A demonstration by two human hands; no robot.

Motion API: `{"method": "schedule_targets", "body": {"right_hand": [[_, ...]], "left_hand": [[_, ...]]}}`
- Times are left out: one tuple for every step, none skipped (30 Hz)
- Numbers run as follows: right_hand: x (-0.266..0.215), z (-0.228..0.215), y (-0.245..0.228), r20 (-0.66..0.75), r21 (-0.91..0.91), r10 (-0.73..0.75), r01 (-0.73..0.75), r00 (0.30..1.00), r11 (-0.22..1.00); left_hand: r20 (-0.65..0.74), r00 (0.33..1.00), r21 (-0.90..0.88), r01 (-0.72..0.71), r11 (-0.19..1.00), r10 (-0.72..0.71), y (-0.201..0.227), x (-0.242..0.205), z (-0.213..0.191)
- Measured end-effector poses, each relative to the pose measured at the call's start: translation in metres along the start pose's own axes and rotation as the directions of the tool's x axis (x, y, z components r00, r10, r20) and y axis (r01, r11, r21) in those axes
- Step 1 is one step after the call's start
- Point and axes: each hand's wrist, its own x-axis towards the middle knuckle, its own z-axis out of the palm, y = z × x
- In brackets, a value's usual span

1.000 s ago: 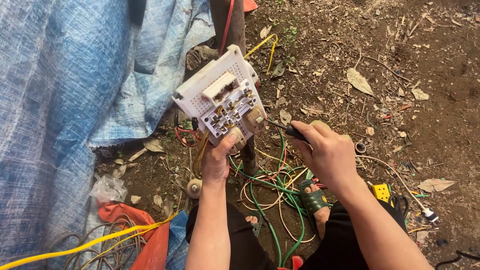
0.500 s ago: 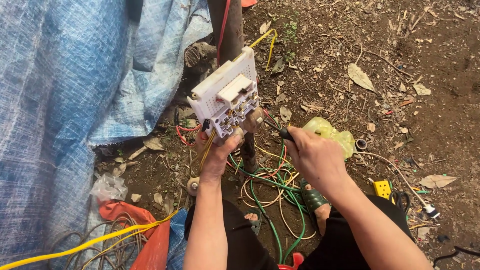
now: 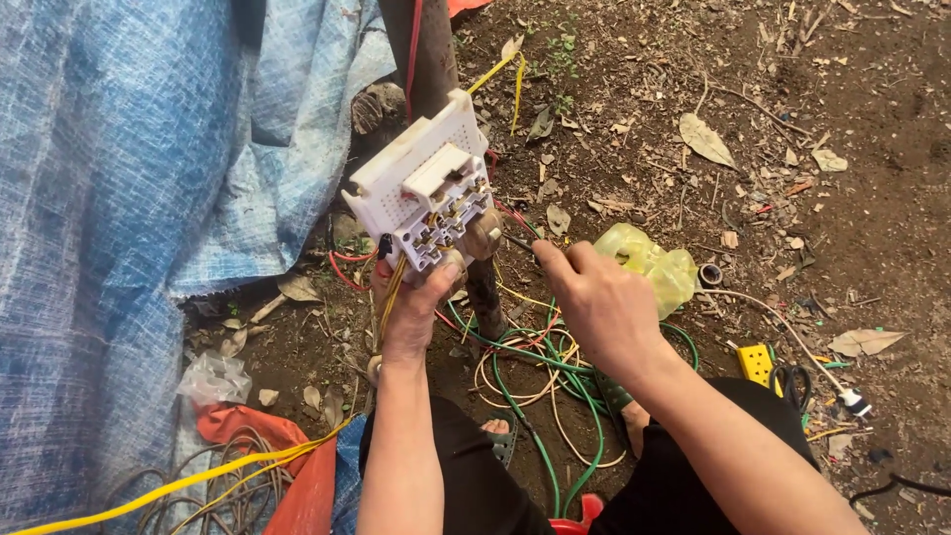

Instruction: Using a manual screwdriver to adjust screws on an electrical circuit board for repair or assembly.

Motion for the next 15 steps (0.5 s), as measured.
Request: {"method": "schedule_targets", "body": {"right_hand": [[-0.002,0.004,0.002,0.016,-0.036,-0.037,0.037,0.999,0.999],[0.000,0.004,0.002,0.017,-0.036,-0.035,0.036,0.999,0.999],[0.001,0.003,0.003,0.092,0.101,0.000,-0.009,0.996,0.995],[0.004,0.003,0.003,0.169,0.233,0.022,-0.062,0.985,0.970],[0.007,-0.002,0.002,0.169,0.235,0.021,-0.061,0.985,0.970],[0.011,-0.006,0.001,0.269,0.317,0.074,-0.161,0.960,0.935],[0.014,-0.011,0.001,0.371,0.385,0.116,-0.266,0.921,0.884],[0.014,-0.011,0.002,0.371,0.385,0.118,-0.268,0.921,0.883],[0.013,-0.010,0.003,0.372,0.425,0.119,-0.283,0.921,0.860],[0.013,-0.010,0.004,0.372,0.464,0.120,-0.296,0.921,0.835],[0.009,-0.004,0.004,0.371,0.465,0.123,-0.299,0.920,0.834],[0.006,0.002,0.004,0.233,0.312,0.078,-0.151,0.969,0.938],[0.003,0.008,0.004,0.102,0.125,0.002,-0.015,0.995,0.992],[0.004,0.006,0.001,0.104,0.126,0.002,-0.015,0.995,0.992],[0.004,0.004,-0.002,0.127,0.110,-0.003,-0.011,0.992,0.994]], "left_hand": [[-0.012,1.000,-0.015,0.015,1.000,-0.015,-0.004,0.000,-0.004],[-0.011,1.000,-0.015,0.016,1.000,-0.017,-0.007,0.000,-0.006],[0.001,1.000,-0.008,0.021,1.000,-0.021,-0.009,-0.001,-0.008],[0.011,1.000,0.001,0.024,1.000,-0.024,-0.011,-0.001,-0.010],[0.010,1.000,0.002,0.024,1.000,-0.024,-0.009,-0.001,-0.011],[0.022,0.999,0.011,0.040,0.999,-0.041,-0.008,0.000,-0.010],[0.034,0.998,0.020,0.057,0.998,-0.058,-0.006,0.000,-0.010],[0.036,0.998,0.021,0.059,0.998,-0.059,-0.006,-0.001,-0.008],[0.032,0.997,0.035,0.076,0.996,-0.077,-0.006,-0.002,-0.007],[0.029,0.995,0.049,0.093,0.994,-0.094,-0.006,-0.002,-0.006],[0.032,0.995,0.050,0.093,0.994,-0.095,-0.011,-0.003,-0.010],[0.036,0.994,0.058,0.100,0.993,-0.102,-0.017,-0.003,-0.013],[0.040,0.993,0.066,0.107,0.992,-0.110,-0.023,-0.003,-0.017],[0.039,0.993,0.067,0.109,0.992,-0.111,-0.021,-0.003,-0.016],[0.036,0.994,0.059,0.105,0.993,-0.107,-0.019,-0.002,-0.016]]}}
